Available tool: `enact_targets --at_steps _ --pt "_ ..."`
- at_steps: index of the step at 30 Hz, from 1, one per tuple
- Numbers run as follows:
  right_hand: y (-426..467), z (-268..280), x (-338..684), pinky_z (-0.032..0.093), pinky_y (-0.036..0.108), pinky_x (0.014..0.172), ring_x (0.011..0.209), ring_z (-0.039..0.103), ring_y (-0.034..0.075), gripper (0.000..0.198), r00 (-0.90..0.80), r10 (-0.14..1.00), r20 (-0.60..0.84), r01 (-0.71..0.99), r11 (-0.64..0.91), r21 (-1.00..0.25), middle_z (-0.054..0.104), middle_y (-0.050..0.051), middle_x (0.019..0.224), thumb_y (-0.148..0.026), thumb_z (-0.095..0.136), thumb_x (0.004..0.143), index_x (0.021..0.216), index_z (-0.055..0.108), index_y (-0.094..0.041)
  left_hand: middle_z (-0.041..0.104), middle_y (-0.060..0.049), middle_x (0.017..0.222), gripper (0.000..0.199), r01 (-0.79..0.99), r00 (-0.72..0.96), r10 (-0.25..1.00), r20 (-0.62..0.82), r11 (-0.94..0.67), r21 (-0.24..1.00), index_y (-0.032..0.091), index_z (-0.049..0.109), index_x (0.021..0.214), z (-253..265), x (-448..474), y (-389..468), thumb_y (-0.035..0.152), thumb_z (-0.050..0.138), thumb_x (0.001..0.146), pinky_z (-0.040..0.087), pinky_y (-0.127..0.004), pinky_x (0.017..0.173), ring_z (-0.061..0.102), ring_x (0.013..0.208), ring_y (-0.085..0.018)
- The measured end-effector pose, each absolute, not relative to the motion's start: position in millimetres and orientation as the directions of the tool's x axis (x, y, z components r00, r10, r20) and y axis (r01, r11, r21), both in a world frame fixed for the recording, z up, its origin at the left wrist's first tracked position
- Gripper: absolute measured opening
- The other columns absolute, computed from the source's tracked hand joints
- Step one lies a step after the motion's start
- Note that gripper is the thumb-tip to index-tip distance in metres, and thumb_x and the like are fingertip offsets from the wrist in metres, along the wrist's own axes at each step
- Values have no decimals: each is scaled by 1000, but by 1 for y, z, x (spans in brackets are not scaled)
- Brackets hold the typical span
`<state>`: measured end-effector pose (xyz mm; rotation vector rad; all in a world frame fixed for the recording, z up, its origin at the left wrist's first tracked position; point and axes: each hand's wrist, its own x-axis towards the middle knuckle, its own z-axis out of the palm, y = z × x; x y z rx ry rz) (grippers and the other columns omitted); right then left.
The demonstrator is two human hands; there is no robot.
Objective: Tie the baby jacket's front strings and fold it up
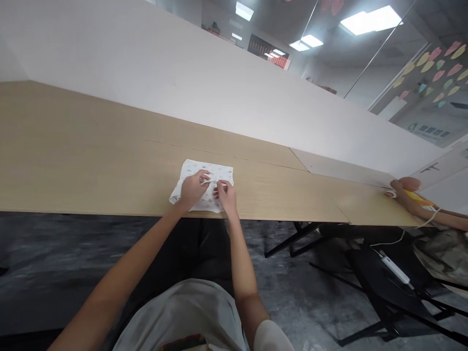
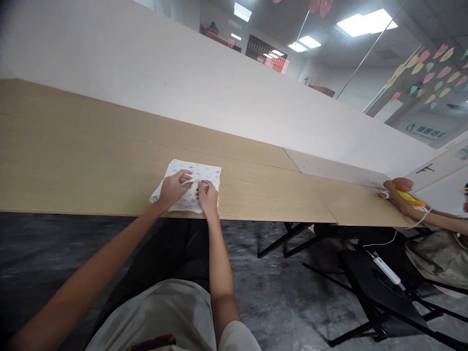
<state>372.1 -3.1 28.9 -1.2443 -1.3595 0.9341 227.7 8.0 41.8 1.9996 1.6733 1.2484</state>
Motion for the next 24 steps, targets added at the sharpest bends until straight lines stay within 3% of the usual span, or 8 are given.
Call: enact_targets --at_steps 5,8,11,15,20,22,24 --pt "19 43 364 54 23 56 50 64 12 33 -70 997 45 248 62 -967 64 -3 63 -44 53 97 116 58 -18 74 -12 99 41 820 103 896 433 -323 473 19 65 116 20 236 -2 40 36 96 48 -35 75 68 91 -28" --pt "21 48 365 52 22 55 48 63 13 35 -86 996 -5 312 23 -950 61 -4 60 -45 51 98 120 57 -18 72 -13 110 37 845 223 856 466 -408 346 18 67 114 15 223 -12 31 42 90 48 -40 91 67 104 -29" --pt "21 49 371 51 21 58 50 63 11 23 -116 993 21 423 68 -904 59 -4 64 -32 56 95 111 64 -18 71 -13 114 32 852 283 816 504 -455 260 20 70 107 11 200 -23 32 49 86 43 -45 103 63 114 -30" --pt "22 45 379 52 21 65 69 64 11 20 -104 988 112 554 151 -818 61 -2 79 -11 61 83 99 70 -18 71 -13 116 33 867 216 824 524 -409 285 20 72 104 4 165 -38 37 51 85 42 -46 105 62 116 -30" --pt "22 40 385 52 22 63 63 63 8 30 -108 992 67 566 117 -816 63 3 97 -9 55 85 109 71 -15 74 -9 111 38 845 152 855 497 -373 384 21 75 101 -1 139 -44 36 43 87 49 -41 99 67 107 -28" --pt "20 40 386 54 24 68 61 64 9 31 -110 993 47 624 106 -774 66 4 98 -8 56 84 111 71 -15 74 -9 111 39 836 147 859 491 -373 402 20 75 101 -3 137 -44 34 42 86 50 -42 99 67 105 -28" --pt "18 41 388 54 27 79 72 68 13 32 -110 992 62 707 122 -697 69 5 98 -6 59 82 110 72 -15 74 -9 112 40 833 146 857 493 -376 407 20 76 101 -5 139 -43 32 41 85 50 -42 100 67 106 -28"
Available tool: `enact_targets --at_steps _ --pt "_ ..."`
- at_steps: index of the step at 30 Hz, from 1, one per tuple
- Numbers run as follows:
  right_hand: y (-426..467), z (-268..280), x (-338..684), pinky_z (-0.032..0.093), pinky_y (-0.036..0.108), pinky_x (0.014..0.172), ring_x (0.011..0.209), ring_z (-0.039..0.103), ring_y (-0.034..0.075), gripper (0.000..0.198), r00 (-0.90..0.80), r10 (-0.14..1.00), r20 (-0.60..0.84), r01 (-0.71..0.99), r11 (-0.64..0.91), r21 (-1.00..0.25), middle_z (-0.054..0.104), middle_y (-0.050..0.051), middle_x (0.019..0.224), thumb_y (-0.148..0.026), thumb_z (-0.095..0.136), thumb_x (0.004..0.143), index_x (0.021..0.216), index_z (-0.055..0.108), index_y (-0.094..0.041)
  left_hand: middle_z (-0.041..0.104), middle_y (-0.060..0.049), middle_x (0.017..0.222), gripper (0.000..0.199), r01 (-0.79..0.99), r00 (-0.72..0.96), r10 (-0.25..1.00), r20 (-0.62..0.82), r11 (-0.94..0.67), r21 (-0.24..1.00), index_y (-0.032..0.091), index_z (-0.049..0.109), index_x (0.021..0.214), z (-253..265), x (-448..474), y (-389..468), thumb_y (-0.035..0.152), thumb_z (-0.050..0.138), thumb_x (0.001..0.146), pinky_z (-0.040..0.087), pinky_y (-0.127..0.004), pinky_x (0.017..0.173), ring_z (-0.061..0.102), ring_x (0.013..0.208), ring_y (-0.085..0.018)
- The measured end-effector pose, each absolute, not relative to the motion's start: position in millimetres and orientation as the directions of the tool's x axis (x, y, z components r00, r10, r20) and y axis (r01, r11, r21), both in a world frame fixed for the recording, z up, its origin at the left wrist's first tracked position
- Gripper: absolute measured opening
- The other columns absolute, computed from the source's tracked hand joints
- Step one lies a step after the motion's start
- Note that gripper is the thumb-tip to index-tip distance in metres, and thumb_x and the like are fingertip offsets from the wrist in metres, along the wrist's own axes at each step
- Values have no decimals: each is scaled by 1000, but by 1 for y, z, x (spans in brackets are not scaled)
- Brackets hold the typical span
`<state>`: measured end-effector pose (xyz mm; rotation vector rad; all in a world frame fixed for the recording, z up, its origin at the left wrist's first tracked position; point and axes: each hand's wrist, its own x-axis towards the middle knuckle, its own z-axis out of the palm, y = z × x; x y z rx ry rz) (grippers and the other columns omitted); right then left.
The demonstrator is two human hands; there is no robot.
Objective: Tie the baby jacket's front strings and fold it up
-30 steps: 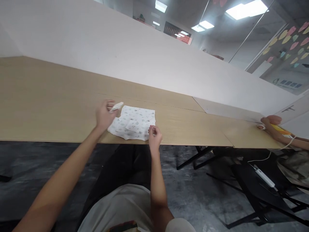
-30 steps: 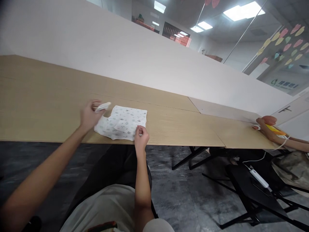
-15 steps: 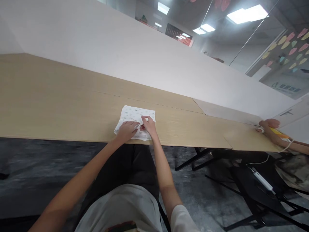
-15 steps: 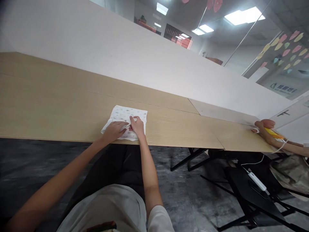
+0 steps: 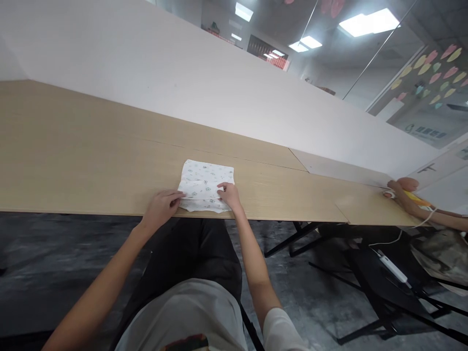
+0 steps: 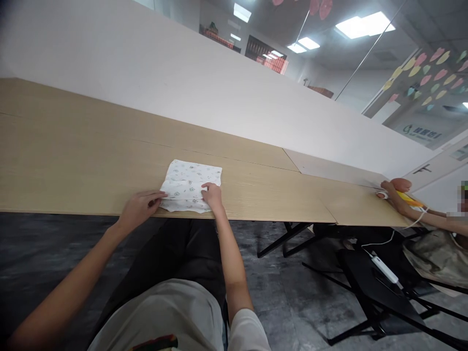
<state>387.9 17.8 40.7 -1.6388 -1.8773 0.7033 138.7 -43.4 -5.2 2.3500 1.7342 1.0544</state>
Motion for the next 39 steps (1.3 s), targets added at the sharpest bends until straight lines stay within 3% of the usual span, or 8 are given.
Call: enact_targets --at_steps 5,10,12,16,19,27,32,39 --pt "11 39 385 48 31 97 106 66 21 37 -179 981 72 855 191 -481 72 9 111 -4 56 83 115 71 -16 74 -9 112 41 844 144 859 492 -366 392 21 76 103 -11 144 -45 31 40 85 47 -43 103 66 111 -28" --pt "-6 40 382 43 43 103 121 55 29 32 -216 967 134 944 242 -226 64 19 124 -18 51 93 119 69 -13 69 -10 124 47 835 179 851 494 -397 380 19 71 117 -12 139 -53 35 36 90 44 -48 106 61 119 -30" --pt "-13 45 392 42 45 102 121 54 30 35 -206 961 183 951 241 -195 62 19 126 -23 51 94 126 65 -15 67 -10 129 50 798 193 843 501 -433 420 19 67 126 -9 130 -55 40 34 93 44 -46 106 60 121 -29" --pt "-23 54 432 42 39 99 114 58 26 41 -216 942 258 935 275 -223 65 15 122 -13 44 95 131 63 -19 68 -6 128 48 748 242 820 518 -498 439 26 67 124 0 104 -50 43 32 95 44 -45 107 60 121 -27" --pt "-29 48 458 44 33 95 106 62 23 44 -307 925 225 900 359 -247 70 12 112 -5 43 92 127 66 -18 70 -3 123 45 752 319 816 481 -527 395 32 72 115 2 94 -44 48 37 92 44 -45 107 61 119 -28" --pt "-35 25 461 45 31 94 102 62 20 36 -404 884 236 795 467 -386 70 11 107 -6 53 90 117 73 -17 70 -8 122 63 738 331 878 347 -470 484 29 75 113 -5 100 -35 72 37 88 48 -41 100 63 111 -29" --pt "-29 24 466 44 34 98 106 60 20 31 -391 882 262 716 470 -516 66 10 109 -10 55 92 113 75 -20 69 -12 111 60 736 347 850 395 -508 447 26 75 108 -3 102 -28 65 32 92 50 -40 93 64 102 -27" --pt "-31 43 479 41 33 106 117 58 18 27 -370 876 311 563 477 -675 64 10 119 -17 51 96 110 74 -20 67 -9 109 47 725 320 801 505 -551 414 24 69 101 17 118 -42 51 31 97 48 -37 94 62 103 -25"
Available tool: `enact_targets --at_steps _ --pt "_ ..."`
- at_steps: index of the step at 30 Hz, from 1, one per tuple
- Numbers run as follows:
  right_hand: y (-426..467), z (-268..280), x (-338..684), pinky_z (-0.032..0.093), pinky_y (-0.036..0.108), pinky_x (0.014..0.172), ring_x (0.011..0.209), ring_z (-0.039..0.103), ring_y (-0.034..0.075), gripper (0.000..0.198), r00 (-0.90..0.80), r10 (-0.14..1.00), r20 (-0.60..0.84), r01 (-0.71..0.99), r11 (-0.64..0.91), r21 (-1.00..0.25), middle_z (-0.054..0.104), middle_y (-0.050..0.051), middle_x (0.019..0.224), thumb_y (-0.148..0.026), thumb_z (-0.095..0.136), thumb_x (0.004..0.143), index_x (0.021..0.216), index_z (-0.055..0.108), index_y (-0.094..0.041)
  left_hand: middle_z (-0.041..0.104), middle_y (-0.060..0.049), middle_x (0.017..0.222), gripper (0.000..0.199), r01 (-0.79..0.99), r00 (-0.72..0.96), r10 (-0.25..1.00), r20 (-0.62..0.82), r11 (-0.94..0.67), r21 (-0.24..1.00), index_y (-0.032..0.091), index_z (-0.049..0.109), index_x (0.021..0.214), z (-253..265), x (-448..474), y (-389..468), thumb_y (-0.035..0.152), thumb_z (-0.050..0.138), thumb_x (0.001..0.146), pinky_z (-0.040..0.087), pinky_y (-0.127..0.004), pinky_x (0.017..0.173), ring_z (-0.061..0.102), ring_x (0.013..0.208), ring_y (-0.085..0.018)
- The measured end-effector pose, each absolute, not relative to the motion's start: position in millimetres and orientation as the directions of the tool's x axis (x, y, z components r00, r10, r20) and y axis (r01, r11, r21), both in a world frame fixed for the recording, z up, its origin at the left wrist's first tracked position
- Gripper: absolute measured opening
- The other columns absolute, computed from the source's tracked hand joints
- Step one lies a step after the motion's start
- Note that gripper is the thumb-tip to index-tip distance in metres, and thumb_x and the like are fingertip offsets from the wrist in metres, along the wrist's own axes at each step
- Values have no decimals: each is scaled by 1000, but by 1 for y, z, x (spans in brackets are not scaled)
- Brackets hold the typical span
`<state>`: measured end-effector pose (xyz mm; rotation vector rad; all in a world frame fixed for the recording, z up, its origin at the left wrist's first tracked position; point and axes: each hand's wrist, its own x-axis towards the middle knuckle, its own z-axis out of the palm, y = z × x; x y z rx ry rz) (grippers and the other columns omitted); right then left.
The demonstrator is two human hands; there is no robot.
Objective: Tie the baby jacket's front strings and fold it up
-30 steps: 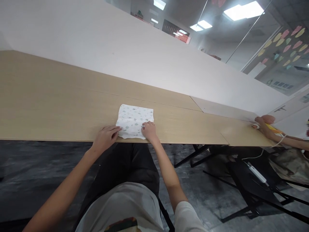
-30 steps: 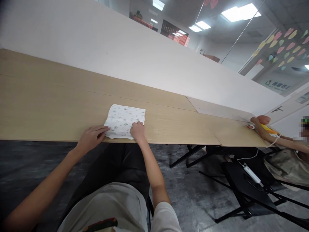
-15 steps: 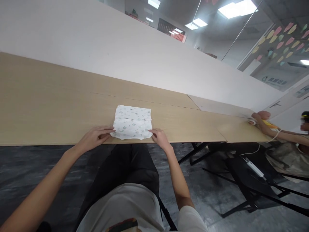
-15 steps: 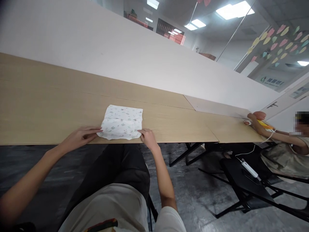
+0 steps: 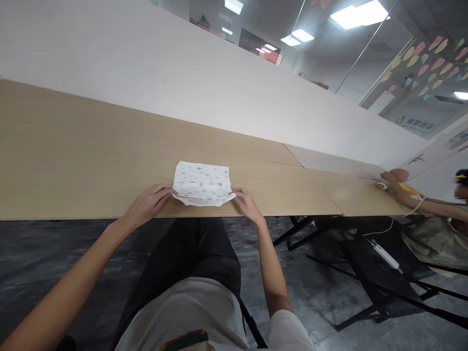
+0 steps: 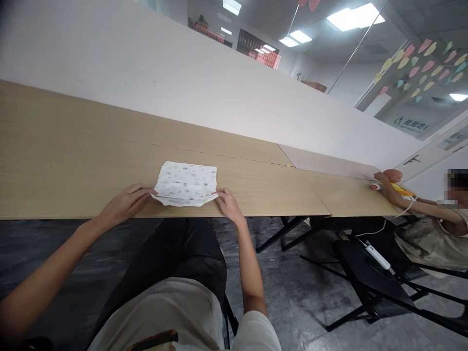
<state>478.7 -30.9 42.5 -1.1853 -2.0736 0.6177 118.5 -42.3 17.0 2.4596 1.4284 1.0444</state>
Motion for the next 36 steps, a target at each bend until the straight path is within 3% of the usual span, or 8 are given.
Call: enact_targets --at_steps 4,8,13,17,23,30,36 --pt "-19 63 479 44 30 100 110 61 19 28 -288 907 308 501 416 -759 69 9 114 -19 47 96 105 73 -18 67 -8 112 44 699 252 792 556 -546 461 23 66 110 46 129 -46 47 31 99 47 -35 96 60 105 -22" --pt "25 77 463 47 24 80 89 63 17 27 -184 945 270 457 326 -828 71 5 91 -27 48 95 94 71 -14 67 -11 118 48 675 151 825 545 -489 553 12 65 118 69 136 -16 43 35 98 45 -34 97 59 104 -21" --pt "97 65 430 38 20 60 63 52 12 23 16 985 174 565 135 -814 59 -2 67 -23 52 90 75 67 -12 64 -15 128 48 586 -30 956 291 -219 780 2 57 130 58 134 55 30 39 96 46 -27 89 58 98 -18" --pt "125 43 412 43 21 66 72 60 14 18 137 984 114 677 -9 -736 68 2 78 -21 56 87 82 71 -13 70 -13 112 46 624 -137 978 154 -36 780 5 63 125 35 129 90 26 44 88 49 -28 82 62 91 -19" --pt "126 29 409 49 23 86 97 70 17 24 133 979 157 761 1 -649 75 12 109 -22 58 90 106 75 -15 73 -11 106 41 652 -224 945 239 -37 757 13 68 112 21 132 93 28 48 79 50 -31 89 65 98 -23" --pt "122 22 407 51 25 87 99 71 19 25 198 961 192 739 -18 -673 76 12 109 -23 59 90 108 75 -15 72 -14 109 42 642 -250 930 271 -50 765 7 66 115 16 129 95 32 51 84 49 -28 90 66 97 -21" --pt "122 15 407 49 27 92 103 69 20 25 226 945 235 773 -27 -634 74 14 111 -20 60 87 104 76 -13 73 -13 107 36 805 -143 953 265 -44 592 14 72 99 10 121 107 38 50 83 49 -35 92 65 103 -28"
